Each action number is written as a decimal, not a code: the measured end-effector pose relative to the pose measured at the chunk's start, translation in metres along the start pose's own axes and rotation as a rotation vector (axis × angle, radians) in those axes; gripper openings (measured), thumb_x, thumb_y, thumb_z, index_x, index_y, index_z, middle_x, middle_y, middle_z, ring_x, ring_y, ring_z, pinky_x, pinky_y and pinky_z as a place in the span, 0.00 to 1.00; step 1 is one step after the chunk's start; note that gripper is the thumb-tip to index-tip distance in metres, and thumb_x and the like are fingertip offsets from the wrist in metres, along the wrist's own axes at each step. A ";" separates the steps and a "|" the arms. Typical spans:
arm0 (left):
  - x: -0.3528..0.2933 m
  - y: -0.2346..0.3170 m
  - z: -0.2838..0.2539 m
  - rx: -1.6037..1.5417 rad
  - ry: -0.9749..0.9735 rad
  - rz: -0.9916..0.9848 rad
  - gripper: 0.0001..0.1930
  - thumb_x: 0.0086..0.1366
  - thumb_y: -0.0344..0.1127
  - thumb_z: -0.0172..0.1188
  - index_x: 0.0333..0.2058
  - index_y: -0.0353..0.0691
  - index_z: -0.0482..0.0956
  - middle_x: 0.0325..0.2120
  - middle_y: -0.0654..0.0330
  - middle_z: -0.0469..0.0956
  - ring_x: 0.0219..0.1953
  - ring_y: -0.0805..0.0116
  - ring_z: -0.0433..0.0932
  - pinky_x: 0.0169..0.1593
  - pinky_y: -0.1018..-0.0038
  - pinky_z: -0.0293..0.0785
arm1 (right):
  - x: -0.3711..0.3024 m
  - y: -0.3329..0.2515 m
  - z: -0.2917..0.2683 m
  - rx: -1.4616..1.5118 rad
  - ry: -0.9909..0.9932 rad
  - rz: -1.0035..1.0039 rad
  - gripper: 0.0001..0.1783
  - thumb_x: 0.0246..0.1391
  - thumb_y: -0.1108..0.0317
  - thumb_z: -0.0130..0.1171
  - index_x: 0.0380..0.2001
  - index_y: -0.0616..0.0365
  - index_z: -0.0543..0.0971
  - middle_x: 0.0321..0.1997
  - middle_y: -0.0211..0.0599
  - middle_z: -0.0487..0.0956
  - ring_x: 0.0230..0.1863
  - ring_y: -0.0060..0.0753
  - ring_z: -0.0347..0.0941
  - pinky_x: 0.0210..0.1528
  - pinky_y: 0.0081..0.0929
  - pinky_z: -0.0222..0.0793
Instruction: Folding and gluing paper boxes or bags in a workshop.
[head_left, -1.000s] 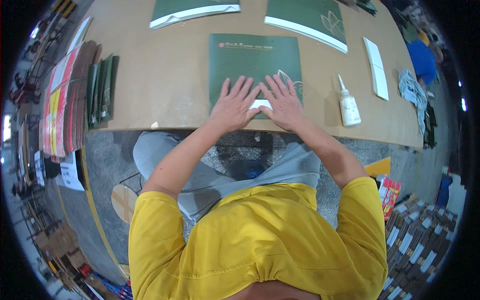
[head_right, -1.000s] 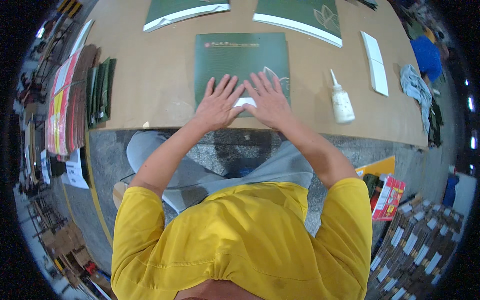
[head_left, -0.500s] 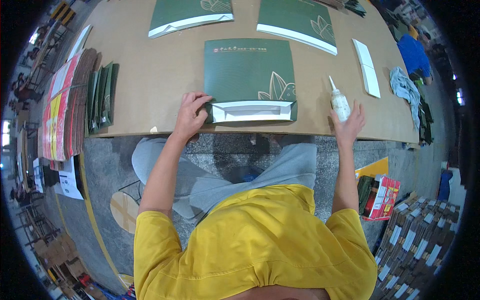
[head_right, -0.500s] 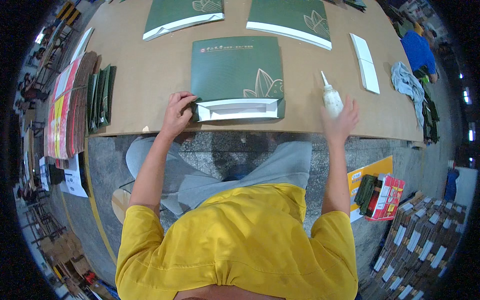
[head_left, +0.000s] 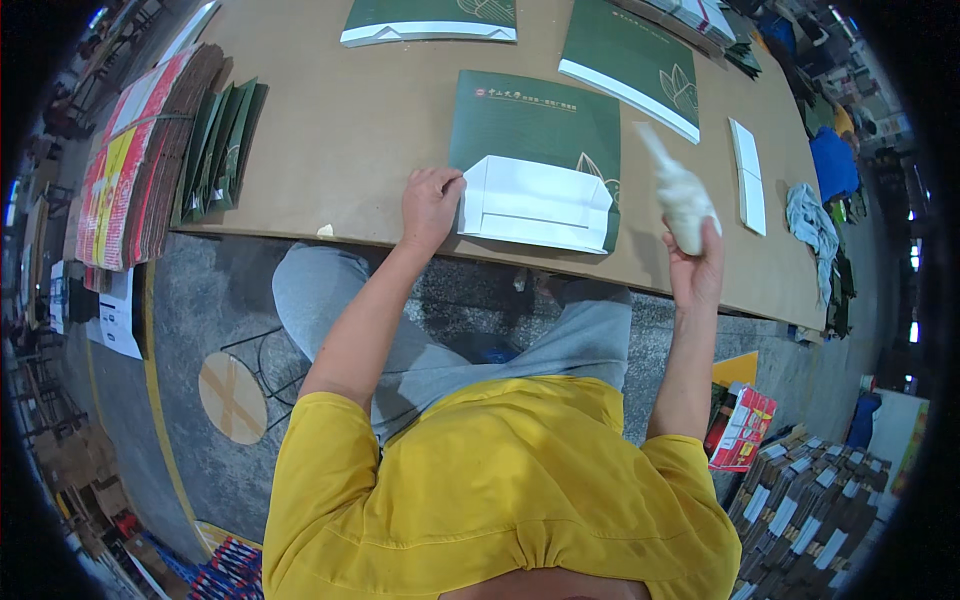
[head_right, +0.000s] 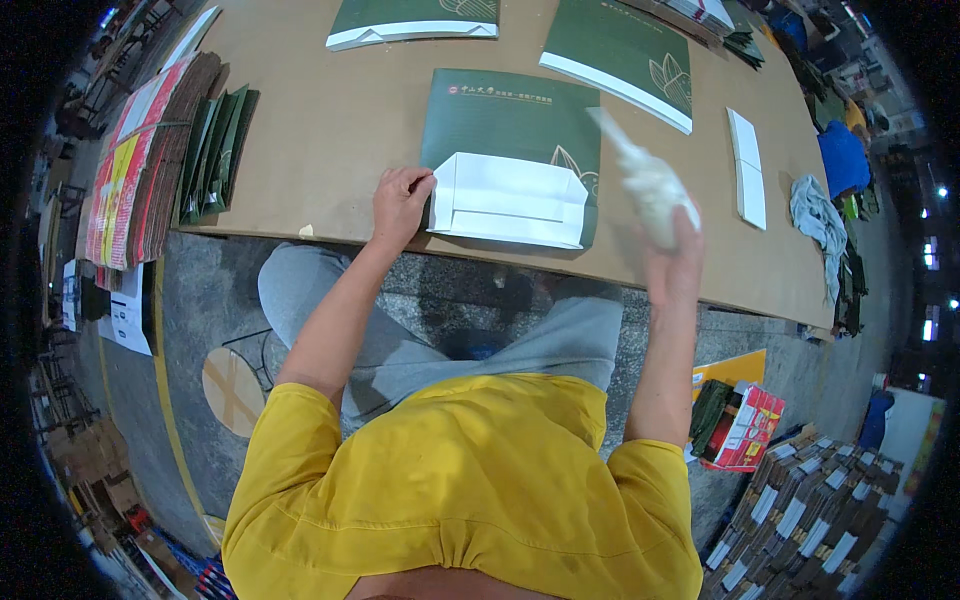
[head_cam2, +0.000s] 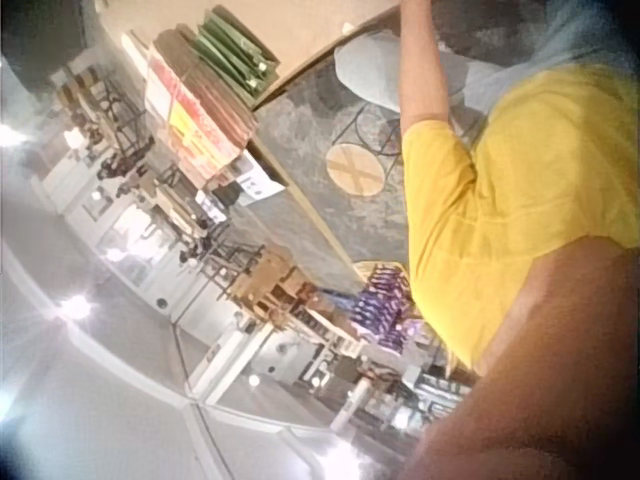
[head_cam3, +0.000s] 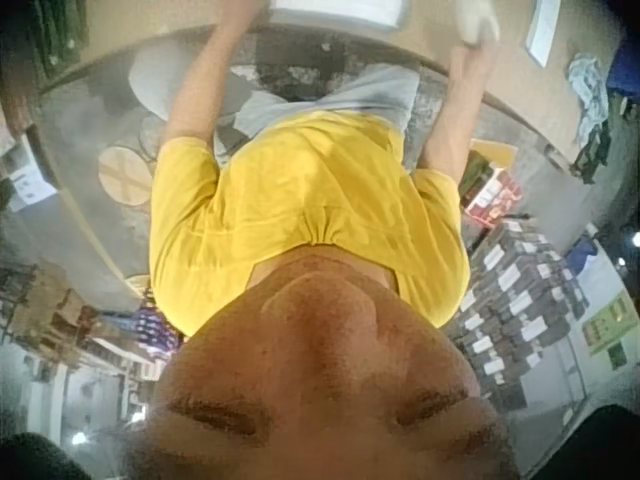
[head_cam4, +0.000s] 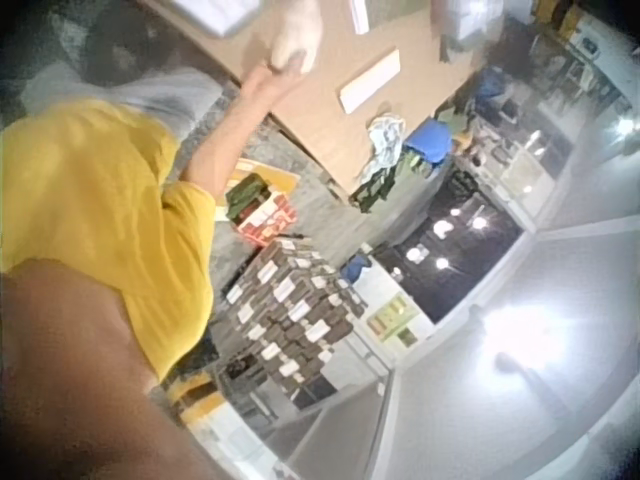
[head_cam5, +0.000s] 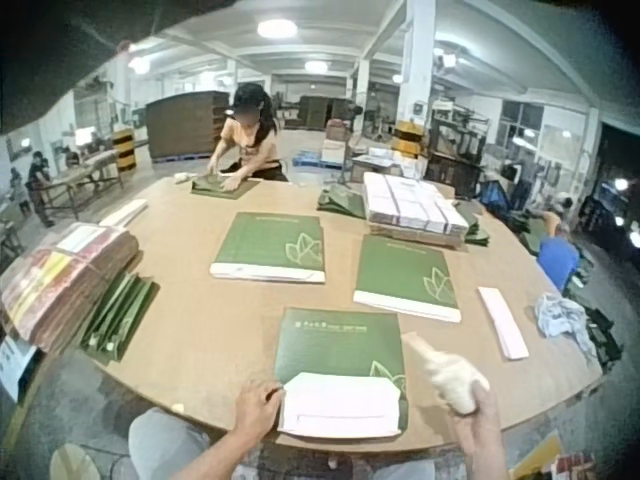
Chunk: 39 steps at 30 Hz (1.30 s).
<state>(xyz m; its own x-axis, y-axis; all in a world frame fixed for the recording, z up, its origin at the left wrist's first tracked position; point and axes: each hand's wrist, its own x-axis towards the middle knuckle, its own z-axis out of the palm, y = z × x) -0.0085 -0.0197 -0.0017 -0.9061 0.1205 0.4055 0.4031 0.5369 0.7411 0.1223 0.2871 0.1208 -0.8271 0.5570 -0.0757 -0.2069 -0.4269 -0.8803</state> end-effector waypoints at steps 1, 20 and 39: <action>-0.001 -0.001 0.000 -0.014 0.007 0.011 0.05 0.53 0.32 0.59 0.27 0.39 0.79 0.25 0.55 0.76 0.32 0.54 0.72 0.39 0.64 0.68 | -0.003 0.001 0.021 -0.230 -0.059 -0.050 0.29 0.49 0.63 0.61 0.53 0.59 0.65 0.47 0.41 0.73 0.45 0.40 0.73 0.44 0.33 0.73; -0.003 0.003 0.001 -0.003 0.023 0.070 0.05 0.54 0.30 0.58 0.30 0.38 0.78 0.25 0.55 0.75 0.33 0.55 0.71 0.38 0.64 0.68 | -0.013 0.048 0.156 -1.434 -0.730 -0.900 0.27 0.32 0.68 0.69 0.40 0.58 0.71 0.34 0.41 0.71 0.36 0.44 0.69 0.35 0.35 0.67; -0.002 0.004 0.002 0.040 0.022 0.091 0.04 0.55 0.30 0.57 0.30 0.39 0.77 0.25 0.56 0.74 0.33 0.55 0.71 0.38 0.64 0.68 | -0.015 0.051 0.145 -1.384 -0.629 -0.907 0.24 0.32 0.69 0.68 0.37 0.56 0.72 0.32 0.40 0.71 0.34 0.44 0.70 0.34 0.35 0.68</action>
<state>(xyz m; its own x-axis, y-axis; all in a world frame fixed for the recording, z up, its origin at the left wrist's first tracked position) -0.0056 -0.0159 -0.0001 -0.8625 0.1523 0.4826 0.4782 0.5572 0.6789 0.0481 0.1540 0.1450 -0.8395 -0.2201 0.4968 -0.3945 0.8756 -0.2787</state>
